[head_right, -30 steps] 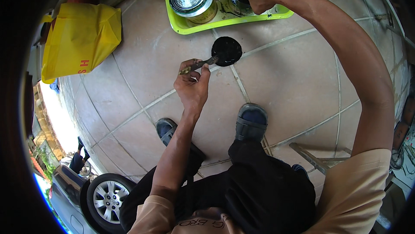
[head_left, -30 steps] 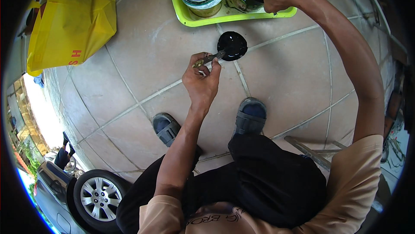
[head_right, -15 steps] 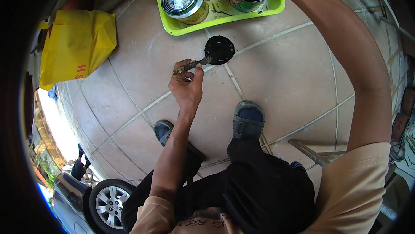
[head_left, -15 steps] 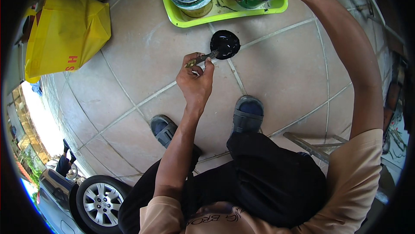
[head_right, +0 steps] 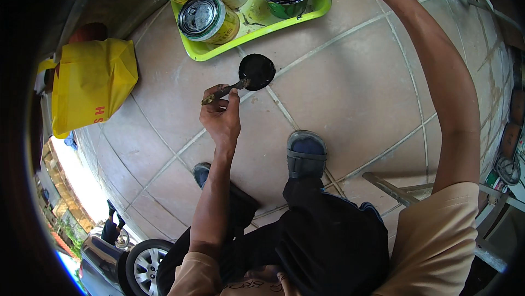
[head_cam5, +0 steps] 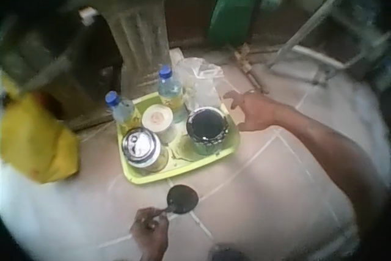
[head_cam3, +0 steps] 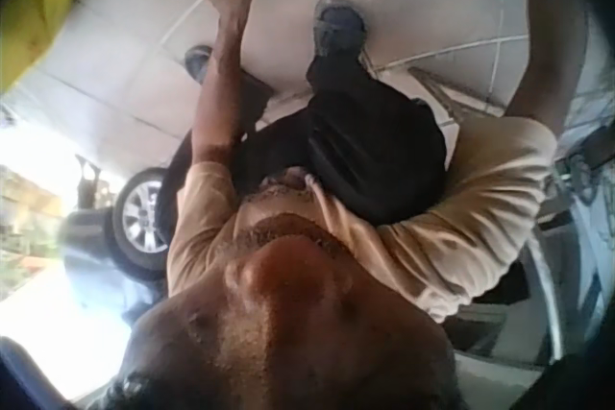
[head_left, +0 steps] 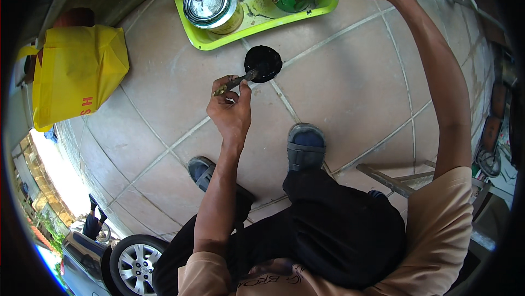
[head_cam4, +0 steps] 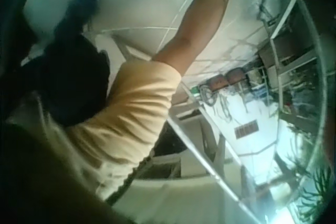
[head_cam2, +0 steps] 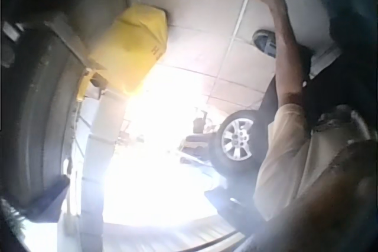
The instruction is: Preparing and mixing black paint in a small container using a brush and water.
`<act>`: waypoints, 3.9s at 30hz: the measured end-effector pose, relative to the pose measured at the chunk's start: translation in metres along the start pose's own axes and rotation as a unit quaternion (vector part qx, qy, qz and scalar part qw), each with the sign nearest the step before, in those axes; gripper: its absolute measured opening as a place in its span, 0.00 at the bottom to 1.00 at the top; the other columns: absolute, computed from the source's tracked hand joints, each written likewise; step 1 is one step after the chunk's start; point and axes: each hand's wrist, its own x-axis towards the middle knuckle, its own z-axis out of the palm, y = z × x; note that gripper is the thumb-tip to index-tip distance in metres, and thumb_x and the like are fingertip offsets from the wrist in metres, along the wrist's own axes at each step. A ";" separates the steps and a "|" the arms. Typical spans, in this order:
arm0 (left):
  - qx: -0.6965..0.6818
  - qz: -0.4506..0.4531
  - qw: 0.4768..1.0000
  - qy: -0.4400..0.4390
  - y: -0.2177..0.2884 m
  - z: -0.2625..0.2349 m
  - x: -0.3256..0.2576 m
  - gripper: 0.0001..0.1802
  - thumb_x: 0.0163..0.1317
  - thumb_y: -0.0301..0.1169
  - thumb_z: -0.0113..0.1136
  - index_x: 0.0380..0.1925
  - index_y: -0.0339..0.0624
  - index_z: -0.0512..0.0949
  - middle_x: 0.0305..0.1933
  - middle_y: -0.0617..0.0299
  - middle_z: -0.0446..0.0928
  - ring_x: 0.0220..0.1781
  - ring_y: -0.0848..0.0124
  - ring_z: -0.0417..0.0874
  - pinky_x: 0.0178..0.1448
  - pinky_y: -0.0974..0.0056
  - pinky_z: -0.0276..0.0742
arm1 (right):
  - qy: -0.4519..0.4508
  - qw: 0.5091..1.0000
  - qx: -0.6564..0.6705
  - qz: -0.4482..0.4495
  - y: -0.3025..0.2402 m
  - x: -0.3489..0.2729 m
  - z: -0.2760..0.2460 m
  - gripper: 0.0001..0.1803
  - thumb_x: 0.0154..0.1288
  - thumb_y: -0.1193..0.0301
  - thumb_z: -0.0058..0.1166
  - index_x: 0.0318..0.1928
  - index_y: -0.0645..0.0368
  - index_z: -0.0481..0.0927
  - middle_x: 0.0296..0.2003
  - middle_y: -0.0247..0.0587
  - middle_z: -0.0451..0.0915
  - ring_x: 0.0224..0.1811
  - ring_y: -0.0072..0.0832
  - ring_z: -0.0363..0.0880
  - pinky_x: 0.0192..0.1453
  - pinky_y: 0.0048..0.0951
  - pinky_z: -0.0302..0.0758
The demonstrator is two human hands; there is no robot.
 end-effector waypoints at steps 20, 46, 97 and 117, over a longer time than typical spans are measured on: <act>0.020 -0.028 0.999 0.014 -0.004 0.007 -0.009 0.08 0.65 0.23 0.68 0.41 0.36 0.79 0.29 0.70 0.79 0.23 0.88 0.69 0.29 0.78 0.66 | 0.154 0.969 0.182 -0.061 -0.011 0.004 0.077 0.61 0.42 0.58 0.81 0.73 0.62 0.58 0.57 0.58 0.78 0.63 0.55 0.73 0.69 0.49 0.70; 0.075 -0.044 0.996 0.034 0.005 -0.001 -0.010 0.09 0.62 0.24 0.69 0.41 0.38 0.80 0.33 0.68 0.82 0.24 0.87 0.71 0.29 0.77 0.66 | -0.183 0.969 -0.096 -0.132 -0.038 0.049 -0.044 0.52 0.47 0.63 0.73 0.73 0.57 0.61 0.57 0.60 0.76 0.61 0.54 0.77 0.63 0.48 0.75; 0.047 -0.065 0.994 0.080 0.012 0.006 -0.015 0.09 0.62 0.24 0.70 0.40 0.36 0.80 0.34 0.66 0.83 0.25 0.86 0.74 0.30 0.77 0.68 | 0.105 0.924 0.333 -0.155 -0.043 0.044 0.098 0.59 0.38 0.59 0.83 0.70 0.59 0.62 0.60 0.51 0.73 0.64 0.43 0.74 0.68 0.41 0.72; -0.007 0.028 0.998 0.059 0.001 0.007 0.002 0.10 0.61 0.24 0.69 0.41 0.34 0.81 0.32 0.59 0.85 0.20 0.81 0.72 0.25 0.72 0.70 | 0.264 0.898 0.330 -0.122 -0.098 -0.097 0.055 0.61 0.38 0.67 0.83 0.71 0.60 0.57 0.61 0.50 0.73 0.63 0.37 0.78 0.64 0.36 0.84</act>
